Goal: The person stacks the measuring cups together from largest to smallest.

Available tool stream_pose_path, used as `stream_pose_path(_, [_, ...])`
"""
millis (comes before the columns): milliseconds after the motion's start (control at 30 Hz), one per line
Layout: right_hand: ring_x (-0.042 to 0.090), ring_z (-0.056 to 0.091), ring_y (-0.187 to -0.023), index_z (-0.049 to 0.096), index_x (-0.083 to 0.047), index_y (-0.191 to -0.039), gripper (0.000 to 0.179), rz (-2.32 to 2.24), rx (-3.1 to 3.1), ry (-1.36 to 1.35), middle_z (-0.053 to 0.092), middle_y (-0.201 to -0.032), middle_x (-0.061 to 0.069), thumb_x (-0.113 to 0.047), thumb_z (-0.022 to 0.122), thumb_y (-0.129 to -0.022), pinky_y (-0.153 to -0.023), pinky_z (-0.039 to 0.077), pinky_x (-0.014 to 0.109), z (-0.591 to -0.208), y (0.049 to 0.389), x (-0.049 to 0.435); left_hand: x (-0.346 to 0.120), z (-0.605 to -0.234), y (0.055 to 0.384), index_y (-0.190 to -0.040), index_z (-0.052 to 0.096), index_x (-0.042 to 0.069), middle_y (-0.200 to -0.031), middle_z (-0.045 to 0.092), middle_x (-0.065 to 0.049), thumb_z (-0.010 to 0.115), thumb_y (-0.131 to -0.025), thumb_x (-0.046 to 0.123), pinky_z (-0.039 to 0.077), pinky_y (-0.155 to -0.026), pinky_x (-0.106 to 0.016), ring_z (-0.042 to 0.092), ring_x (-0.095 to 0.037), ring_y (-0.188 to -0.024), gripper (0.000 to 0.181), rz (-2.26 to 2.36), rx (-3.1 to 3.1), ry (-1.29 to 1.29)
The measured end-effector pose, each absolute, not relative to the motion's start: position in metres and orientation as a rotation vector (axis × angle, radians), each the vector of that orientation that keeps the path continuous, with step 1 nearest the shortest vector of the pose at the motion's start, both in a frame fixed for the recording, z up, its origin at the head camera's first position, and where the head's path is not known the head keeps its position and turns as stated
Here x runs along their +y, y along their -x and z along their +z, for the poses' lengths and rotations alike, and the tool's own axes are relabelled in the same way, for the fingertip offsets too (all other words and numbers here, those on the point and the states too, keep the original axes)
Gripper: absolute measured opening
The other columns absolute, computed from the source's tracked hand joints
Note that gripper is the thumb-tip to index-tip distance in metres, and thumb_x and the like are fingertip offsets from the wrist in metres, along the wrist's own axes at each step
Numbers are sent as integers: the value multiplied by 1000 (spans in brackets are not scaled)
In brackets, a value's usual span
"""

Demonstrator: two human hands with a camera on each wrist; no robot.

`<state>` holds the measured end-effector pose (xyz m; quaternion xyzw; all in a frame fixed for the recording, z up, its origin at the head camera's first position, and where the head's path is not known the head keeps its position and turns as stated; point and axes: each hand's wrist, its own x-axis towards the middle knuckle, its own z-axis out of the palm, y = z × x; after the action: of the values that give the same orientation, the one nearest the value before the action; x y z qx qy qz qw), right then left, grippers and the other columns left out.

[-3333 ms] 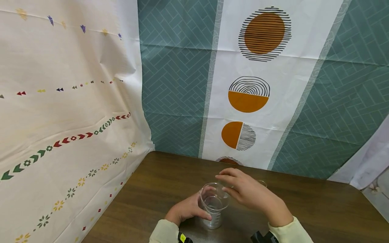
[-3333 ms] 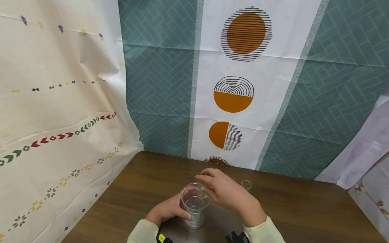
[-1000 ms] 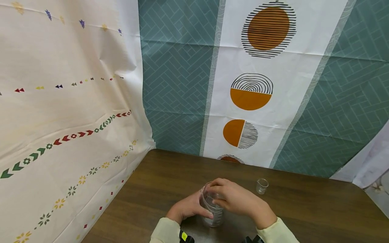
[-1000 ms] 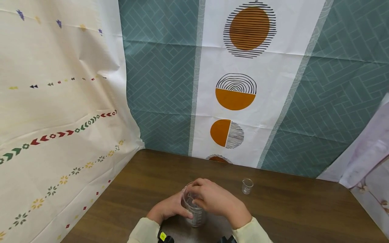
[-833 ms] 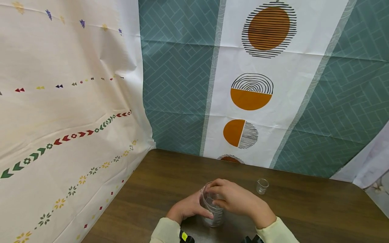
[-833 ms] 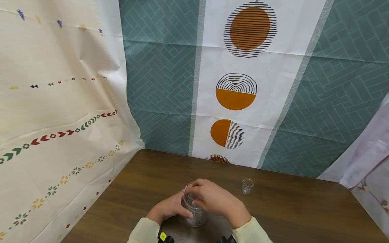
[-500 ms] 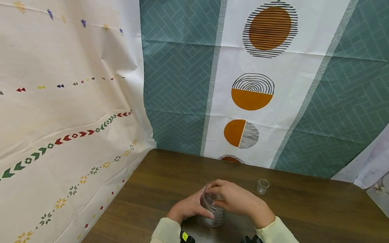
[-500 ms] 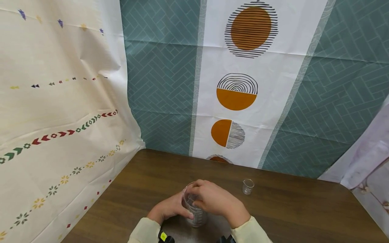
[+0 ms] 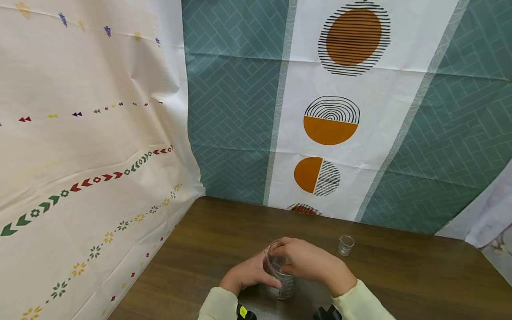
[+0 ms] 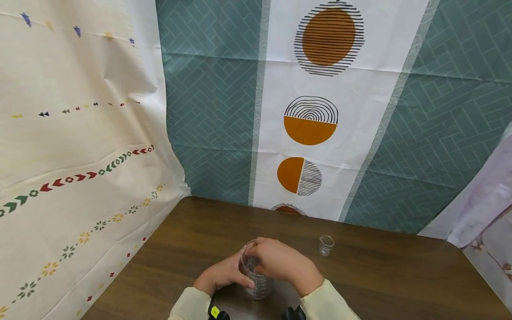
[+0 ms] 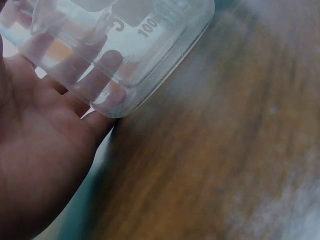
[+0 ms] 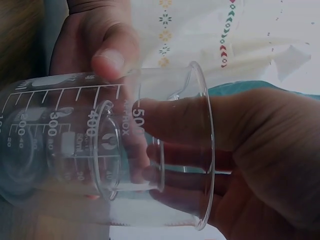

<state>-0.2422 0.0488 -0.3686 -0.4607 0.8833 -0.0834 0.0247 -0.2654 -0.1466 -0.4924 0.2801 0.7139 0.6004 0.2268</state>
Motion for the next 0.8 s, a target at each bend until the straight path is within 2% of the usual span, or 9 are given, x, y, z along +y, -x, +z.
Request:
stream_pose_path(400, [12, 63, -103, 71, -12, -111, 34, -228, 2720, 1417, 67, -114, -2, -10, 77, -78, -88, 53, 29, -370, 246, 43, -146, -494, 266, -150, 17, 43, -158, 19, 17, 81, -77, 24, 18, -118, -49, 22, -13, -145, 99, 1658, 1956, -772])
stream_pose_path(800, [11, 64, -100, 73, -12, -107, 33, -228, 2724, 1413, 68, -111, -3, -8, 79, -75, -85, 53, 27, -372, 247, 41, -145, -493, 264, -151, 21, 37, -155, 27, 11, 82, -76, 20, 25, -116, -43, 32, -14, -138, 98, 1678, 1967, -707])
